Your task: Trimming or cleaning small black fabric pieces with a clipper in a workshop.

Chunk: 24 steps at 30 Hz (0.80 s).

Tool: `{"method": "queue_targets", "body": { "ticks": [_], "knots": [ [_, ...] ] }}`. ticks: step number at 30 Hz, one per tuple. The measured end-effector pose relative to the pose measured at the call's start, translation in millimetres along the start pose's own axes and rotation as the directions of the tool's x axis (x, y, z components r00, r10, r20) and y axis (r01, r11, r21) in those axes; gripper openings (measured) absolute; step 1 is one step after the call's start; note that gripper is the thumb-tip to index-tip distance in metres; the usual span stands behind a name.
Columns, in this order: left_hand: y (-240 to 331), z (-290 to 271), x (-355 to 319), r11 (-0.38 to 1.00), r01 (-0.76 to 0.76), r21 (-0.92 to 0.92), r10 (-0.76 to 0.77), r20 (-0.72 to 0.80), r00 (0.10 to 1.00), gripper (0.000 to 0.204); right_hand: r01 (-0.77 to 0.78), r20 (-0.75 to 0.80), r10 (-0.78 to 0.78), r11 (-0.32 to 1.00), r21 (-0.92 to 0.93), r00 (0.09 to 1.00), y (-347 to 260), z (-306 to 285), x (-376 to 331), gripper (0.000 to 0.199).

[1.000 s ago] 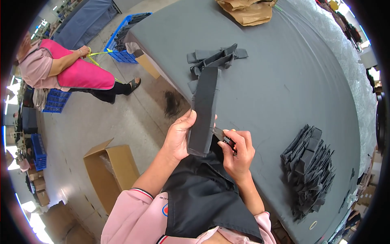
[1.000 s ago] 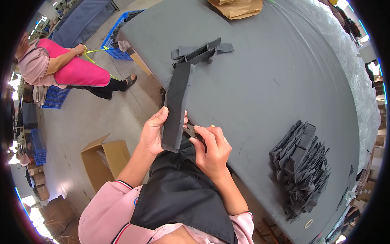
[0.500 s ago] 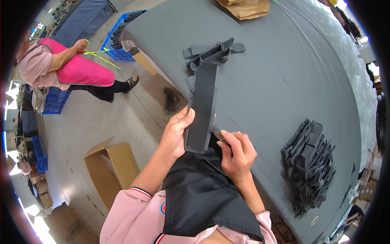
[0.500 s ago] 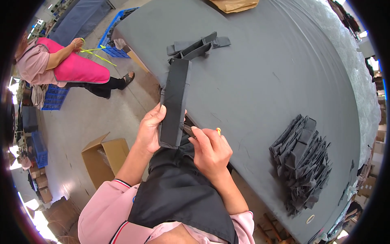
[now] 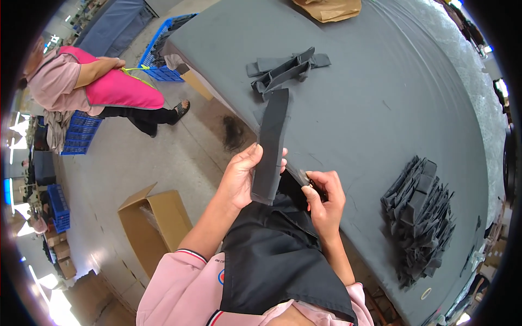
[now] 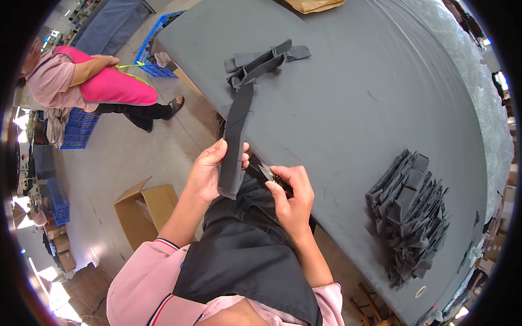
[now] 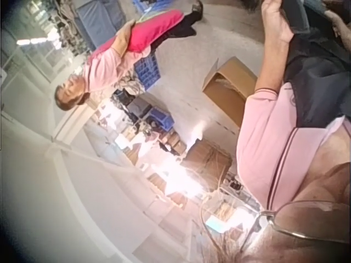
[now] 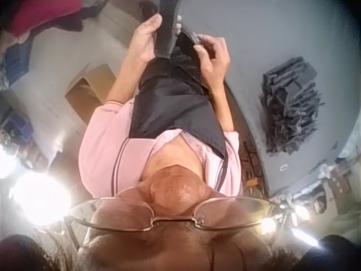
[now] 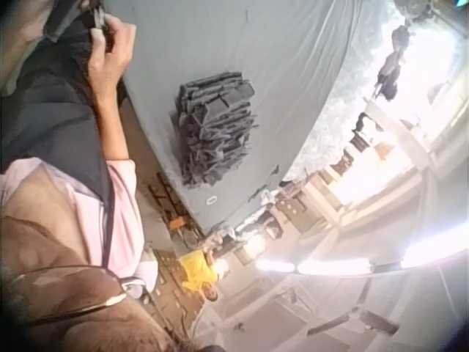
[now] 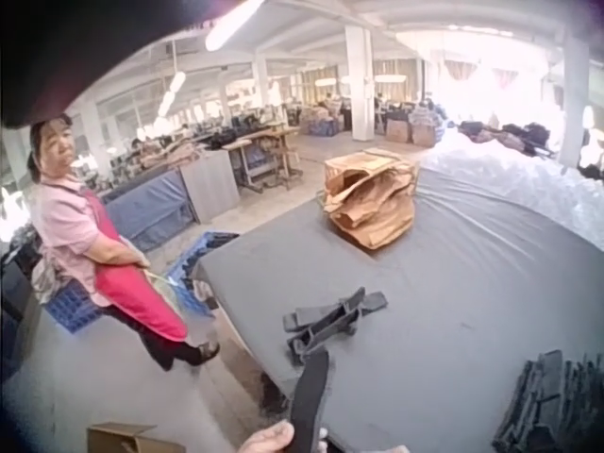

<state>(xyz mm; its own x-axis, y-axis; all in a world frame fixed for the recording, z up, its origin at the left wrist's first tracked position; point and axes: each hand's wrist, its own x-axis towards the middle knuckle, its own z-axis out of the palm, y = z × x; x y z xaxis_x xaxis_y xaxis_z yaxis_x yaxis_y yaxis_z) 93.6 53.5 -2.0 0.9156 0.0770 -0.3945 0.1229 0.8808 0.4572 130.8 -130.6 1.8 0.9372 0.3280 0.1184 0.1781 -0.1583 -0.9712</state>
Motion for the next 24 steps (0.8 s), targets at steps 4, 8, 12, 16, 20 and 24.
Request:
{"method": "queue_targets", "body": {
  "ticks": [4, 8, 12, 16, 20, 24],
  "knots": [
    [-9.8, -15.9, 4.2, 0.998, 0.056, 0.008, -0.056, -0.013, 0.998, 0.027, -0.062, 0.107, 0.050, 0.992, 0.109, 0.993, 10.8, 5.9, -7.0, 0.022],
    [-17.9, -18.5, 4.9, 0.986, 0.129, -0.106, -0.126, 0.042, 0.991, 0.023, -0.064, 0.079, 0.048, 0.974, 0.216, 0.996, 3.2, 19.9, -6.9, 0.026],
    [-24.3, -14.8, 3.9, 0.964, 0.199, -0.174, -0.188, 0.081, 0.979, 0.027, 0.039, 0.062, -0.052, 0.982, 0.184, 0.997, 2.4, 28.5, -5.1, 0.026],
    [-26.0, -3.8, 0.1, 0.889, 0.285, -0.358, -0.290, 0.041, 0.956, 0.039, 0.135, 0.024, -0.137, 0.988, 0.068, 0.990, 7.4, 32.0, -4.8, 0.024],
    [-29.7, -9.6, 0.5, 0.875, 0.303, -0.377, -0.277, 0.121, 0.953, 0.039, 0.209, -0.014, -0.209, 0.978, -0.024, 0.978, -0.2, 34.8, -6.8, 0.022],
    [-33.1, -13.3, 1.0, 0.862, 0.315, -0.397, -0.277, 0.152, 0.949, 0.040, 0.294, -0.054, -0.303, 0.947, -0.129, 0.952, 0.0, 36.0, -5.7, 0.027]
  ]
}}
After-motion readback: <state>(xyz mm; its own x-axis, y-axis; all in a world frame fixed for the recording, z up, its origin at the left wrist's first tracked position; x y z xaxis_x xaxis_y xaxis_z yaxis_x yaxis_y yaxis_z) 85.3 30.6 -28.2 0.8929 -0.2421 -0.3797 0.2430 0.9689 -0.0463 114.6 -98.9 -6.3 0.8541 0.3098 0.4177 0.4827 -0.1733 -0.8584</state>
